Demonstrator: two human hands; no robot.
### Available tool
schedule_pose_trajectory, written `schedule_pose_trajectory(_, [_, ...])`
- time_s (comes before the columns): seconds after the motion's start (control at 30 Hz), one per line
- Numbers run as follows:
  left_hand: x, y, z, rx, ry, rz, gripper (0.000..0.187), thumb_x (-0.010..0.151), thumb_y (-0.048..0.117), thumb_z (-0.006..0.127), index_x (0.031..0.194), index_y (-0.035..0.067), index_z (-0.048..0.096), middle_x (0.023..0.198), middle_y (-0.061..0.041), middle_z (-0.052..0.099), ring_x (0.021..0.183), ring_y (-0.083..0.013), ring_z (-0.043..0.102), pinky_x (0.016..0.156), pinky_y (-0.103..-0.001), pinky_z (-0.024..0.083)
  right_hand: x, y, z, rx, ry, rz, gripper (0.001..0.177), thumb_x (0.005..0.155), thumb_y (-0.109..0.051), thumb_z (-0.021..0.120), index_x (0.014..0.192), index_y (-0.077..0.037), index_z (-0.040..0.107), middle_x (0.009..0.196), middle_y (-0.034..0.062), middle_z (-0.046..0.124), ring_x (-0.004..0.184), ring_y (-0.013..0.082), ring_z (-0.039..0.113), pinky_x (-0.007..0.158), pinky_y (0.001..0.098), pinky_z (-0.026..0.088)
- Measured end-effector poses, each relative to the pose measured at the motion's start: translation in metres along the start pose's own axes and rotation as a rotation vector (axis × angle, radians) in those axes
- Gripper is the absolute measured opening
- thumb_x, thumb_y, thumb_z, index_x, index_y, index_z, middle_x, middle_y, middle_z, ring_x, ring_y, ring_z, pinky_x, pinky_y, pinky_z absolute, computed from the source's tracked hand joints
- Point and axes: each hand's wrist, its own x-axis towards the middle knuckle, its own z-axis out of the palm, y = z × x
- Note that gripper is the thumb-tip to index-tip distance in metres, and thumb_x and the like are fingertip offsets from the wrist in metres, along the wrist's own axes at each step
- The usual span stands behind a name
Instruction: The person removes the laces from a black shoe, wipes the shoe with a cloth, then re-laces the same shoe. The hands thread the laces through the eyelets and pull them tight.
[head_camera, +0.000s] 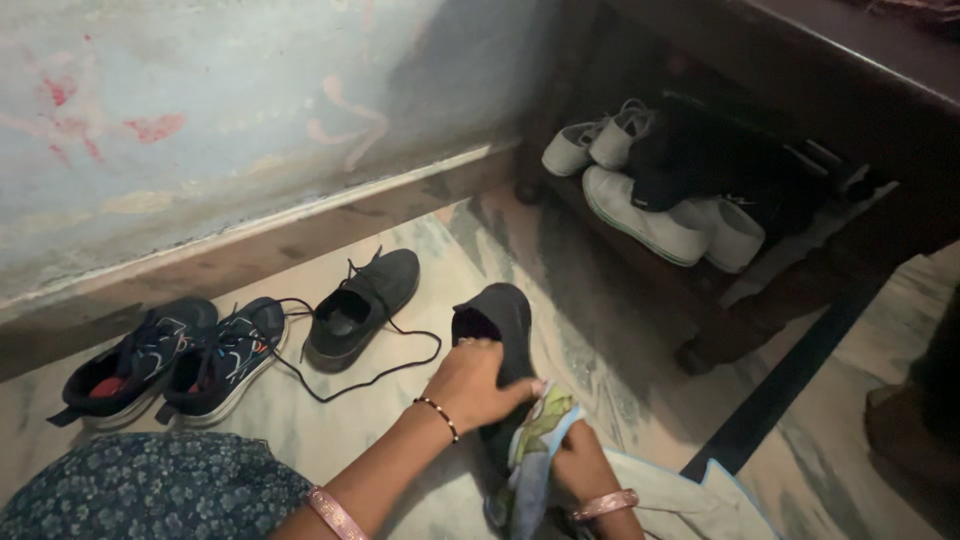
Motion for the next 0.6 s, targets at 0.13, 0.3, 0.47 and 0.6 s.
schedule_pose_trajectory(0.13, [0.002, -0.005, -0.008, -0.059, -0.134, -0.022, 0.057, 0.078, 0.051, 0.081, 0.072, -0.003, 0.064, 0.076, -0.026, 0.066, 0.076, -0.0433, 0.066, 0.070, -0.048, 0.053, -0.006, -0.025, 0.000, 0.056, 0.070, -0.184, 0.035, 0.091, -0.007, 0.059, 0.124, 0.001, 0.067, 0.110, 0.0100, 0.074, 0.100, 0.0173, 0.067, 0.086, 0.0317, 0.053])
schedule_pose_trajectory(0.3, [0.007, -0.030, 0.031, -0.305, -0.019, -0.417, 0.059, 0.090, 0.046, 0.076, 0.070, -0.007, 0.060, 0.072, -0.026, 0.061, 0.066, -0.0408, 0.060, 0.066, -0.048, 0.050, 0.000, -0.050, 0.005, 0.136, 0.351, -0.151, 0.033, 0.097, -0.013, 0.058, 0.124, 0.001, 0.070, 0.115, 0.0118, 0.074, 0.103, 0.0191, 0.068, 0.088, 0.0317, 0.053])
schedule_pose_trajectory(0.47, [0.007, -0.048, 0.055, -1.531, 0.091, -0.981, 0.032, 0.100, 0.031, 0.062, 0.110, 0.002, 0.071, 0.109, -0.014, 0.077, 0.095, -0.0211, 0.074, 0.085, -0.035, 0.057, -0.011, -0.036, 0.021, -0.091, 0.407, -0.290, 0.051, 0.098, -0.020, 0.054, 0.145, -0.001, 0.047, 0.133, 0.0155, 0.063, 0.124, 0.0267, 0.060, 0.103, 0.0360, 0.044])
schedule_pose_trajectory(0.6, [-0.006, -0.024, 0.065, -2.093, -0.100, -0.855, 0.042, 0.105, 0.026, 0.046, 0.130, -0.003, 0.062, 0.129, -0.019, 0.070, 0.116, -0.0280, 0.070, 0.104, -0.040, 0.055, 0.005, -0.006, 0.035, -0.352, 0.406, -0.423, 0.055, 0.092, -0.010, 0.047, 0.145, 0.005, 0.045, 0.147, 0.0247, 0.052, 0.141, 0.0367, 0.046, 0.116, 0.0406, 0.033])
